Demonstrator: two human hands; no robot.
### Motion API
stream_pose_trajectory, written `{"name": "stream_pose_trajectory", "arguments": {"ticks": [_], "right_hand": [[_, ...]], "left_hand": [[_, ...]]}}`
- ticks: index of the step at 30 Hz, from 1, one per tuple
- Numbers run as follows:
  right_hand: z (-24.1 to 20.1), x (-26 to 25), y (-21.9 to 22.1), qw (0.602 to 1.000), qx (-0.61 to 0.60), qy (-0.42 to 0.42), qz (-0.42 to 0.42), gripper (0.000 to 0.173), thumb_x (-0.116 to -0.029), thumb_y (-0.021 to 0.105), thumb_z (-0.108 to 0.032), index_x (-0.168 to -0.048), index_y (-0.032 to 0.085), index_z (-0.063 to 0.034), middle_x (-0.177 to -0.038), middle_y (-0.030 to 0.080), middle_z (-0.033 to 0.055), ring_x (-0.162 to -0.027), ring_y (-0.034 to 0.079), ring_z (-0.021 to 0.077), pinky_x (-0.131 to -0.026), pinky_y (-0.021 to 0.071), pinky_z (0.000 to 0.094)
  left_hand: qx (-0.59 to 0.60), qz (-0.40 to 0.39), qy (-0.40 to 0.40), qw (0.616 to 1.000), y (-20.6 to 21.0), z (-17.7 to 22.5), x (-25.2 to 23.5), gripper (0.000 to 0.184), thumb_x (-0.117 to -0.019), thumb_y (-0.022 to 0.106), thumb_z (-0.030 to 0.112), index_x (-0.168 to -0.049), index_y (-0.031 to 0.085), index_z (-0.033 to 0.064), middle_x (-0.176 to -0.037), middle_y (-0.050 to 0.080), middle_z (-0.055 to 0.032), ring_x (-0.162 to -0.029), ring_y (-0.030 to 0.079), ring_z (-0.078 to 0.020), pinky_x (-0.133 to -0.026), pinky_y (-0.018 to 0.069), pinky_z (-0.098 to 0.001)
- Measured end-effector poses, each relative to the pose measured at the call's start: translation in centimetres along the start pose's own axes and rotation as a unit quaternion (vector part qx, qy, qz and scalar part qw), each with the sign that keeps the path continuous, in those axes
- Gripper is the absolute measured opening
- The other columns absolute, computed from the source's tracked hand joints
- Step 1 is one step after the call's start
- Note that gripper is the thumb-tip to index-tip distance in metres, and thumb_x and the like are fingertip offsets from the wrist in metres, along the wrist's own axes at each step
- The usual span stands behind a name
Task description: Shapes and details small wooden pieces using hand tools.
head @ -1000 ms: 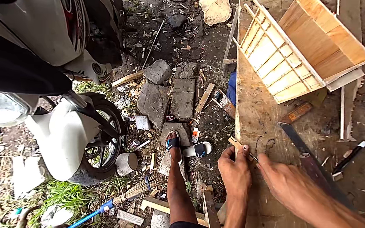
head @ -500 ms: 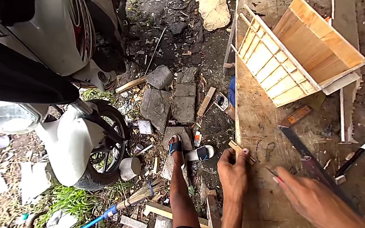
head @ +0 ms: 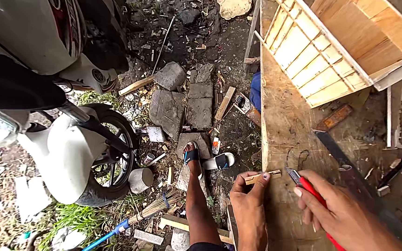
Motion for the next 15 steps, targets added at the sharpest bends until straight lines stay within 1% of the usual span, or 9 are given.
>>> {"name": "stream_pose_trajectory", "arguments": {"ticks": [2,3,4,6,7,9,11,13,15], "right_hand": [[0.3,0.1,0.5,0.999,-0.031,0.021,0.011,0.035,-0.1051,0.051,-0.017,-0.134,0.054,0.0020,-0.082,0.071,0.0066,-0.057,0.069,0.0150,-0.051,0.0605,0.0318],[0.4,0.2,0.7,0.999,-0.040,0.024,0.018,0.035,-0.1047,0.052,-0.017,-0.134,0.054,0.0017,-0.083,0.072,0.0056,-0.058,0.069,0.0139,-0.051,0.0607,0.0309],[0.4,0.2,0.9,0.999,-0.044,0.022,0.022,0.035,-0.1044,0.052,-0.016,-0.134,0.054,0.0019,-0.085,0.072,0.0054,-0.058,0.069,0.0136,-0.051,0.0607,0.0308],[0.4,0.5,1.3,0.999,-0.030,-0.001,0.030,0.034,-0.1042,0.054,-0.016,-0.133,0.055,0.0025,-0.085,0.073,0.0062,-0.059,0.070,0.0142,-0.051,0.0609,0.0317],[0.3,0.6,1.5,0.999,-0.012,-0.018,0.037,0.034,-0.1040,0.055,-0.017,-0.132,0.056,0.0028,-0.085,0.074,0.0072,-0.058,0.070,0.0150,-0.051,0.0608,0.0327],[0.3,0.7,1.7,0.997,0.029,-0.044,0.053,0.034,-0.1033,0.057,-0.019,-0.130,0.059,0.0019,-0.085,0.074,0.0081,-0.058,0.070,0.0162,-0.051,0.0604,0.0337],[0.2,0.7,1.6,0.995,0.063,-0.056,0.061,0.033,-0.1030,0.057,-0.021,-0.126,0.061,0.0010,-0.082,0.074,0.0079,-0.057,0.069,0.0166,-0.051,0.0592,0.0338],[0.1,0.6,1.5,0.993,0.084,-0.064,0.062,0.031,-0.1032,0.055,-0.023,-0.122,0.063,0.0000,-0.079,0.073,0.0068,-0.055,0.068,0.0161,-0.050,0.0584,0.0333],[0.1,0.5,1.4,0.990,0.099,-0.070,0.067,0.031,-0.1029,0.055,-0.024,-0.120,0.064,-0.0008,-0.076,0.072,0.0056,-0.054,0.067,0.0154,-0.049,0.0579,0.0330]], "left_hand": [[-0.017,-0.017,0.019,1.000,-0.7,0.0,0.0,0.016,-0.0808,0.081,-0.003,-0.091,0.069,-0.0034,-0.081,0.069,-0.0106,-0.073,0.067,-0.0138,-0.069,0.0578,-0.0263],[-0.027,-0.030,0.037,0.998,-1.0,0.0,0.0,0.017,-0.0803,0.081,-0.003,-0.093,0.069,-0.0037,-0.082,0.069,-0.0103,-0.074,0.066,-0.0138,-0.069,0.0577,-0.0261],[-0.046,-0.046,0.059,0.996,-1.3,0.1,-0.1,0.019,-0.0810,0.081,-0.002,-0.096,0.070,-0.0037,-0.083,0.070,-0.0098,-0.075,0.067,-0.0135,-0.070,0.0581,-0.0260],[-0.100,-0.074,0.084,0.989,-1.7,0.4,-0.1,0.020,-0.0841,0.081,0.003,-0.103,0.076,-0.0022,-0.092,0.074,-0.0102,-0.081,0.070,-0.0149,-0.074,0.0606,-0.0273],[-0.134,-0.086,0.088,0.983,-1.8,0.7,-0.1,0.018,-0.0862,0.080,0.007,-0.104,0.079,0.0014,-0.095,0.074,-0.0089,-0.084,0.071,-0.0149,-0.076,0.0609,-0.0272],[-0.176,-0.098,0.082,0.976,-1.9,1.1,-0.1,0.016,-0.0886,0.079,0.013,-0.103,0.081,0.0062,-0.097,0.073,-0.0069,-0.082,0.070,-0.0140,-0.074,0.0606,-0.0260],[-0.192,-0.098,0.068,0.974,-1.7,1.3,-0.1,0.016,-0.0887,0.079,0.014,-0.103,0.080,0.0066,-0.096,0.073,-0.0059,-0.078,0.070,-0.0125,-0.071,0.0602,-0.0253],[-0.198,-0.098,0.057,0.974,-1.6,1.5,-0.1,0.016,-0.0888,0.079,0.015,-0.103,0.080,0.0063,-0.095,0.075,-0.0047,-0.077,0.071,-0.0120,-0.071,0.0605,-0.0259],[-0.196,-0.104,0.054,0.973,-1.5,1.6,0.0,0.015,-0.0902,0.078,0.014,-0.103,0.079,0.0057,-0.096,0.076,-0.0051,-0.078,0.072,-0.0129,-0.072,0.0615,-0.0272]]}}
Point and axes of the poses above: each hand's wrist, its own x-axis away from the middle knuckle, its own y-axis out of the palm, z = x × y, the point moved 5 cm from there along -x, towards the middle knuckle
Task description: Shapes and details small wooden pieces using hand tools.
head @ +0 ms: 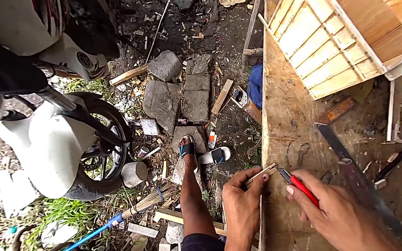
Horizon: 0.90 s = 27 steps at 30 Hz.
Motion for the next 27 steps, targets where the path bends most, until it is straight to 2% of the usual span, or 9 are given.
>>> {"name": "stream_pose_trajectory", "arguments": {"ticks": [3,6,14,27], "right_hand": [[-0.1,0.0,-0.1,0.999,0.044,-0.025,0.013,0.031,-0.1019,0.054,-0.024,-0.117,0.066,-0.0005,-0.072,0.070,0.0062,-0.053,0.067,0.0170,-0.049,0.0579,0.0345],[-1.0,-0.1,-0.5,0.992,0.107,-0.064,0.031,0.030,-0.0995,0.054,-0.022,-0.113,0.068,0.0013,-0.067,0.065,0.0088,-0.051,0.063,0.0204,-0.047,0.0537,0.0364],[-3.1,-0.6,-1.0,0.980,0.183,-0.075,-0.031,0.029,-0.1024,0.053,-0.016,-0.117,0.065,0.0059,-0.076,0.069,0.0165,-0.056,0.068,0.0301,-0.049,0.0549,0.0433],[-4.4,-1.3,-1.6,0.966,0.230,-0.058,-0.101,0.029,-0.1037,0.055,-0.015,-0.117,0.064,0.0087,-0.082,0.070,0.0221,-0.061,0.070,0.0346,-0.053,0.0572,0.0458]], "left_hand": [[-0.008,-0.001,-0.003,1.000,0.0,-0.1,0.0,0.014,-0.0899,0.078,0.015,-0.101,0.080,0.0072,-0.095,0.076,-0.0046,-0.078,0.072,-0.0132,-0.072,0.0613,-0.0272],[-0.016,0.013,-0.004,1.000,0.1,-0.2,0.2,0.013,-0.0884,0.080,0.015,-0.099,0.081,0.0076,-0.093,0.076,-0.0042,-0.077,0.071,-0.0122,-0.071,0.0614,-0.0264],[-0.048,0.031,0.039,0.998,0.4,-0.3,0.3,0.014,-0.0860,0.082,0.022,-0.097,0.081,0.0129,-0.092,0.074,0.0008,-0.081,0.071,-0.0074,-0.072,0.0601,-0.0225],[0.023,-0.009,-0.073,0.997,0.4,-0.3,-0.4,0.009,-0.0849,0.083,0.017,-0.092,0.080,0.0124,-0.086,0.075,0.0018,-0.075,0.070,-0.0079,-0.068,0.0599,-0.0261]]}}
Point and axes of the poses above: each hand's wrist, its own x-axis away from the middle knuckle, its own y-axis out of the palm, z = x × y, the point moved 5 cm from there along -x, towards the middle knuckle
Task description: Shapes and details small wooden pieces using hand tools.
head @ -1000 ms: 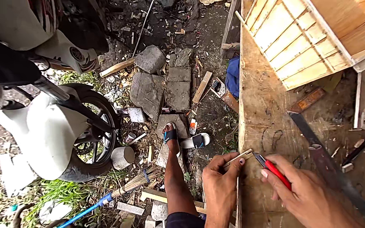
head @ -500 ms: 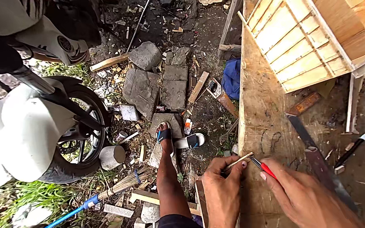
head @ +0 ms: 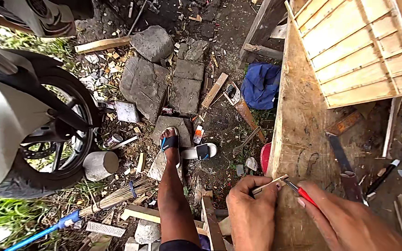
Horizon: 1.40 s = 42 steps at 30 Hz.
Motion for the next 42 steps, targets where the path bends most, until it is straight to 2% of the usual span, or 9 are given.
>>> {"name": "stream_pose_trajectory", "arguments": {"ticks": [4,7,9,14,19,29,42], "right_hand": [[-0.2,-0.2,0.0,0.999,0.033,0.008,-0.022,0.027,-0.1044,0.053,-0.015,-0.115,0.063,0.0079,-0.077,0.068,0.0215,-0.058,0.069,0.0365,-0.050,0.0558,0.0475],[-0.3,-0.3,0.5,0.997,0.049,0.025,-0.046,0.027,-0.1057,0.050,-0.016,-0.113,0.061,0.0078,-0.072,0.066,0.0206,-0.056,0.067,0.0382,-0.049,0.0543,0.0489],[-0.3,-0.4,0.6,0.997,0.049,0.030,-0.055,0.027,-0.1064,0.048,-0.017,-0.113,0.060,0.0071,-0.070,0.065,0.0196,-0.055,0.067,0.0380,-0.049,0.0539,0.0488],[-0.4,-0.6,0.5,0.996,0.045,0.038,-0.073,0.029,-0.1079,0.046,-0.020,-0.111,0.059,0.0055,-0.067,0.064,0.0184,-0.056,0.067,0.0381,-0.049,0.0534,0.0486],[-0.3,-0.4,0.5,0.997,0.034,0.031,-0.064,0.028,-0.1072,0.048,-0.018,-0.112,0.060,0.0062,-0.069,0.064,0.0187,-0.055,0.067,0.0373,-0.050,0.0534,0.0484],[-0.1,-0.7,1.0,0.998,0.018,0.034,-0.057,0.028,-0.1078,0.047,-0.020,-0.110,0.059,0.0053,-0.066,0.063,0.0174,-0.055,0.067,0.0364,-0.049,0.0533,0.0474],[-0.1,0.1,0.4,0.998,0.006,0.038,-0.058,0.028,-0.1059,0.050,-0.015,-0.113,0.060,0.0101,-0.070,0.065,0.0217,-0.057,0.068,0.0386,-0.051,0.0545,0.0487]], "left_hand": [[0.002,0.001,-0.016,1.000,0.2,0.1,0.1,0.013,-0.0847,0.083,0.017,-0.095,0.077,0.0108,-0.084,0.073,0.0015,-0.074,0.069,-0.0076,-0.067,0.0584,-0.0249],[-0.003,0.000,-0.025,1.000,0.4,0.0,0.3,0.019,-0.0873,0.080,0.019,-0.102,0.074,0.0090,-0.092,0.072,-0.0001,-0.079,0.069,-0.0080,-0.071,0.0589,-0.0247],[-0.002,0.005,-0.038,0.999,0.5,0.0,0.5,0.020,-0.0885,0.080,0.020,-0.104,0.073,0.0090,-0.093,0.073,-0.0003,-0.078,0.070,-0.0081,-0.069,0.0594,-0.0249],[0.001,0.039,-0.026,0.999,0.5,0.1,0.8,0.013,-0.0862,0.082,0.017,-0.096,0.077,0.0100,-0.085,0.074,0.0003,-0.071,0.070,-0.0071,-0.065,0.0596,-0.0245],[-0.009,0.065,-0.011,0.998,0.5,0.3,0.8,0.009,-0.0826,0.084,0.017,-0.088,0.079,0.0119,-0.086,0.068,0.0009,-0.074,0.065,-0.0055,-0.065,0.0550,-0.0209],[0.036,0.048,-0.020,0.998,0.4,-0.1,0.5,0.009,-0.0828,0.084,0.013,-0.088,0.078,0.0088,-0.083,0.072,-0.0012,-0.070,0.068,-0.0080,-0.064,0.0582,-0.0238],[0.061,0.020,-0.035,0.997,0.3,-0.2,0.2,0.009,-0.0839,0.083,0.011,-0.090,0.078,0.0069,-0.084,0.073,-0.0037,-0.070,0.069,-0.0104,-0.063,0.0590,-0.0255]]}}
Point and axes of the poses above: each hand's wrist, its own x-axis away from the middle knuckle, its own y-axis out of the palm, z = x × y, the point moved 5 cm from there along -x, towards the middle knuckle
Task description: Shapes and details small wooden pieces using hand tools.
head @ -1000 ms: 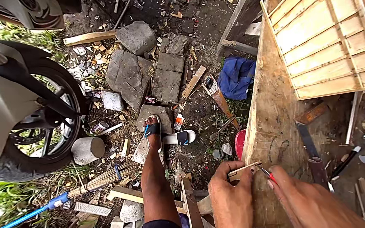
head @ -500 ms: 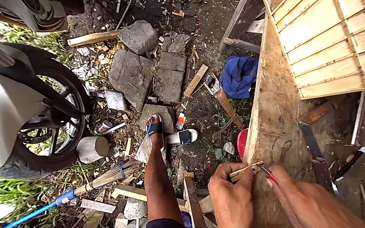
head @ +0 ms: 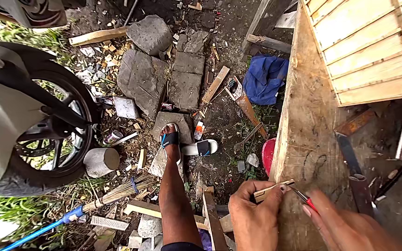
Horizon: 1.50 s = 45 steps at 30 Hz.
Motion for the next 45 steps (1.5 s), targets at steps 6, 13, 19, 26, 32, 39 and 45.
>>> {"name": "stream_pose_trajectory", "arguments": {"ticks": [6,13,19,26,32,39,45], "right_hand": [[2.4,-0.8,-0.3,0.964,-0.249,0.042,0.084,0.030,-0.1043,0.057,-0.016,-0.120,0.060,0.0085,-0.084,0.070,0.0145,-0.058,0.066,0.0197,-0.052,0.0582,0.0373],[2.1,-0.4,2.6,0.852,-0.498,0.104,0.125,0.023,-0.0990,0.057,-0.001,-0.121,0.054,0.0023,-0.109,0.074,0.0054,-0.062,0.070,0.0111,-0.049,0.0596,0.0265],[4.2,1.7,3.0,0.829,-0.525,0.139,0.136,0.022,-0.1068,0.048,-0.012,-0.123,0.053,0.0019,-0.094,0.074,0.0049,-0.060,0.070,0.0128,-0.047,0.0590,0.0273],[6.3,2.6,3.4,0.954,-0.251,0.000,0.162,0.035,-0.1064,0.050,-0.022,-0.123,0.065,0.0039,-0.085,0.072,0.0118,-0.061,0.067,0.0174,-0.054,0.0584,0.0341],[6.0,1.9,2.5,0.965,-0.113,-0.059,0.230,0.030,-0.1046,0.053,-0.020,-0.120,0.071,-0.0027,-0.092,0.072,0.0163,-0.066,0.068,0.0241,-0.054,0.0558,0.0365],[7.3,0.6,2.6,0.963,-0.077,-0.088,0.244,0.032,-0.1051,0.048,-0.027,-0.116,0.075,-0.0131,-0.087,0.069,0.0090,-0.061,0.065,0.0208,-0.046,0.0506,0.0355],[7.3,0.1,2.3,0.962,-0.078,-0.096,0.243,0.032,-0.1050,0.048,-0.026,-0.116,0.075,-0.0127,-0.084,0.068,0.0089,-0.059,0.063,0.0199,-0.045,0.0491,0.0341]], "left_hand": [[-0.099,-0.078,0.028,0.992,-1.0,0.7,-1.8,0.028,-0.0794,0.088,0.022,-0.099,0.071,0.0100,-0.082,0.070,0.0018,-0.069,0.067,-0.0072,-0.063,0.0573,-0.0244],[-0.431,-0.203,0.202,0.856,3.1,9.1,-3.9,0.026,-0.0838,0.085,0.024,-0.104,0.071,0.0167,-0.075,0.068,0.0050,-0.064,0.065,-0.0081,-0.059,0.0571,-0.0315],[-0.612,-0.330,0.329,0.639,9.5,10.6,-3.4,0.016,-0.0857,0.080,0.013,-0.101,0.075,0.0149,-0.081,0.070,-0.0021,-0.074,0.068,-0.0196,-0.066,0.0575,-0.0424],[-0.550,-0.298,0.396,0.672,8.4,12.2,-3.0,0.029,-0.0904,0.075,0.011,-0.119,0.075,0.0138,-0.102,0.075,-0.0022,-0.091,0.072,-0.0156,-0.081,0.0599,-0.0397],[-0.306,0.038,0.222,0.925,-0.5,2.0,0.6,0.035,-0.0894,0.076,0.034,-0.117,0.071,0.0119,-0.103,0.070,0.0008,-0.092,0.068,-0.0094,-0.073,0.0576,-0.0283],[-0.082,0.010,-0.005,0.997,2.8,-0.5,0.6,0.025,-0.0882,0.081,0.022,-0.106,0.073,0.0057,-0.088,0.074,-0.0052,-0.081,0.072,-0.0135,-0.075,0.0613,-0.0288],[-0.076,0.039,-0.011,0.996,3.5,-0.1,0.4,0.017,-0.0876,0.080,0.014,-0.099,0.071,0.0046,-0.082,0.072,-0.0056,-0.075,0.071,-0.0130,-0.071,0.0606,-0.0281]]}}
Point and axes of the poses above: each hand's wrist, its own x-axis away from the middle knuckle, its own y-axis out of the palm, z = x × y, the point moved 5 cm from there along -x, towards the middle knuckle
